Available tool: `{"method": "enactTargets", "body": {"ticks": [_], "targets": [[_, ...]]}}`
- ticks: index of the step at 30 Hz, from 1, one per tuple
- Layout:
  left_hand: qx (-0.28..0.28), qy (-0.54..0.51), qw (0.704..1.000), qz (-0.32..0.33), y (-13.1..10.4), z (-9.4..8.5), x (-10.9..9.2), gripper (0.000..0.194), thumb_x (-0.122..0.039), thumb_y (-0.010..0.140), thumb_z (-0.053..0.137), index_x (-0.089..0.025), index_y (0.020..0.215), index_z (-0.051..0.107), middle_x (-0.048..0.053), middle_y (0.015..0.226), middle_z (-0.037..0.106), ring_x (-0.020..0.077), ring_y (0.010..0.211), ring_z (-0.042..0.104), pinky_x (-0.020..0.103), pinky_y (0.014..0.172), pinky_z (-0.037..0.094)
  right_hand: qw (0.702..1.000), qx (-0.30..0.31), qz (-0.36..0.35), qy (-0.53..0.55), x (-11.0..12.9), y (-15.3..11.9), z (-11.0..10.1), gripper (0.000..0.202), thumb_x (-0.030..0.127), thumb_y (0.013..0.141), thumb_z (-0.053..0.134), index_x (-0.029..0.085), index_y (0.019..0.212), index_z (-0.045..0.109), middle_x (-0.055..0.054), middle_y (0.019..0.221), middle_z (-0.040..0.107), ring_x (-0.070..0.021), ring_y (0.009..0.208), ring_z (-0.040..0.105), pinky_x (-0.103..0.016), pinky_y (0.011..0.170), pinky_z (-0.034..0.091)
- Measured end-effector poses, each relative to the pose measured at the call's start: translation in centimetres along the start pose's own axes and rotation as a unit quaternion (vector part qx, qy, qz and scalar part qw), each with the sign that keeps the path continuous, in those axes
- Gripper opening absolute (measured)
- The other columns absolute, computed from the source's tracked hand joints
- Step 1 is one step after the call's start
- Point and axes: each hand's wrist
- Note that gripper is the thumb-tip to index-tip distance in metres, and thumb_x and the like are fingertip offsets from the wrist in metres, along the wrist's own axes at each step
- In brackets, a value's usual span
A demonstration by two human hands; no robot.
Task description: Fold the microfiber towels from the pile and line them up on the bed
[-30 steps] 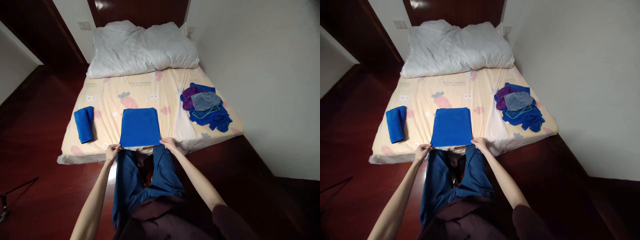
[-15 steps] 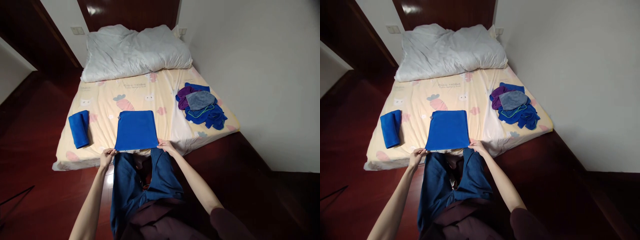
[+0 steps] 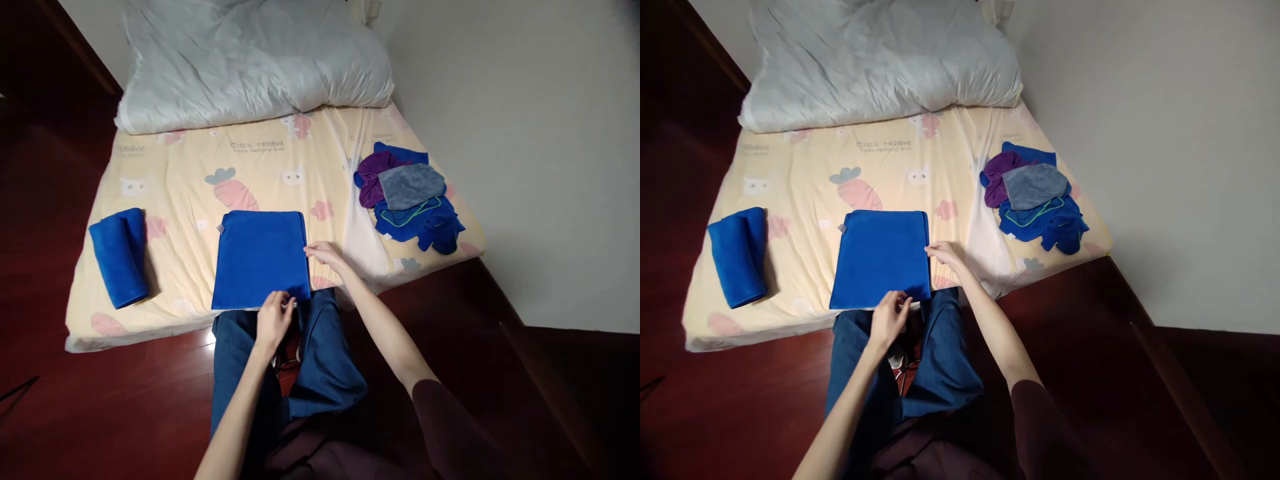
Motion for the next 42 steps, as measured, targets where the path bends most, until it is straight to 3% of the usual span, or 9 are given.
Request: {"method": "enactTargets", "body": {"ticks": [5,9,12,23,30,33,37,40,42], "targets": [[0.049,0.094,0.994,-0.023,3.5,5.2,-3.3,0.019,-0.039,0.101,0.054,-0.021,0.103,0.059,0.008,0.101,0.068,0.0222,0.094,0.067,0.029,0.075,0.050,0.990,-0.095,-0.058,-0.083,3.9,7.8,0.5,0.013,0.028,0.090,0.068,0.015,0.090,0.071,-0.004,0.080,0.075,-0.0132,0.065,0.064,-0.019,0.049,0.040],[0.077,0.175,0.980,-0.053,5.0,6.8,-3.7,0.020,-0.038,0.103,0.050,-0.020,0.102,0.059,0.010,0.100,0.068,0.0238,0.099,0.067,0.028,0.071,0.050,0.964,-0.156,-0.104,-0.190,5.2,12.5,1.2,0.015,0.031,0.088,0.068,0.016,0.090,0.073,-0.002,0.080,0.074,-0.0162,0.075,0.068,-0.023,0.066,0.048],[0.093,0.201,0.973,-0.059,5.3,7.3,-3.8,0.017,-0.030,0.103,0.046,-0.020,0.104,0.060,0.010,0.100,0.068,0.0239,0.099,0.067,0.027,0.066,0.048,0.947,-0.176,-0.122,-0.238,4.8,14.4,1.5,0.019,0.034,0.091,0.065,0.018,0.087,0.074,-0.002,0.078,0.073,-0.0173,0.075,0.067,-0.024,0.070,0.047],[0.121,0.079,0.989,-0.028,4.9,6.6,-4.1,0.024,-0.019,0.102,0.039,-0.021,0.105,0.062,0.015,0.095,0.066,0.0246,0.080,0.069,0.034,0.067,0.050,0.944,-0.216,-0.147,-0.201,4.0,15.2,0.4,0.027,0.026,0.096,0.058,0.018,0.070,0.059,-0.001,0.070,0.062,-0.0145,0.071,0.057,-0.022,0.069,0.043],[0.164,0.102,0.981,0.008,5.1,7.1,-4.7,0.027,-0.016,0.102,0.037,-0.021,0.108,0.062,0.015,0.101,0.064,0.0272,0.098,0.068,0.035,0.073,0.052,0.942,-0.240,-0.137,-0.193,4.0,14.9,0.2,0.027,0.031,0.097,0.056,0.017,0.074,0.062,-0.003,0.070,0.063,-0.0175,0.074,0.060,-0.025,0.073,0.046],[0.188,0.100,0.977,0.010,5.0,7.3,-4.3,0.028,-0.017,0.103,0.036,-0.021,0.113,0.062,0.015,0.104,0.064,0.0265,0.100,0.068,0.034,0.073,0.053,0.936,-0.231,-0.134,-0.228,4.0,14.4,0.4,0.024,0.025,0.099,0.051,0.015,0.082,0.066,-0.007,0.081,0.068,-0.0189,0.081,0.062,-0.028,0.081,0.048],[0.175,0.072,0.981,0.038,5.6,5.5,-2.4,0.030,-0.029,0.106,0.035,-0.024,0.125,0.058,0.012,0.111,0.064,0.0238,0.101,0.067,0.032,0.078,0.054,0.906,-0.232,-0.194,-0.296,3.7,13.2,1.5,0.020,0.022,0.098,0.053,0.014,0.112,0.066,-0.016,0.117,0.066,-0.0252,0.111,0.061,-0.037,0.102,0.046],[0.098,0.080,0.991,0.041,8.3,1.7,1.1,0.032,-0.030,0.106,0.034,-0.023,0.126,0.058,0.012,0.116,0.064,0.0250,0.112,0.062,0.036,0.097,0.051,0.891,-0.214,-0.217,-0.336,3.4,12.8,2.3,0.026,0.022,0.095,0.058,0.012,0.119,0.064,-0.021,0.127,0.061,-0.0320,0.128,0.052,-0.049,0.113,0.039],[0.029,0.110,0.993,0.004,11.2,-1.7,4.4,0.031,-0.028,0.103,0.038,-0.019,0.125,0.059,0.015,0.121,0.062,0.0296,0.120,0.057,0.044,0.106,0.046,0.897,-0.205,-0.204,-0.334,3.3,13.3,2.4,0.026,0.021,0.094,0.060,0.011,0.117,0.065,-0.023,0.126,0.061,-0.0347,0.131,0.051,-0.054,0.116,0.037]]}}
Point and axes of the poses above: each hand's wrist, its own y-axis towards the middle knuckle, its own z-axis out of the palm, x = y × z
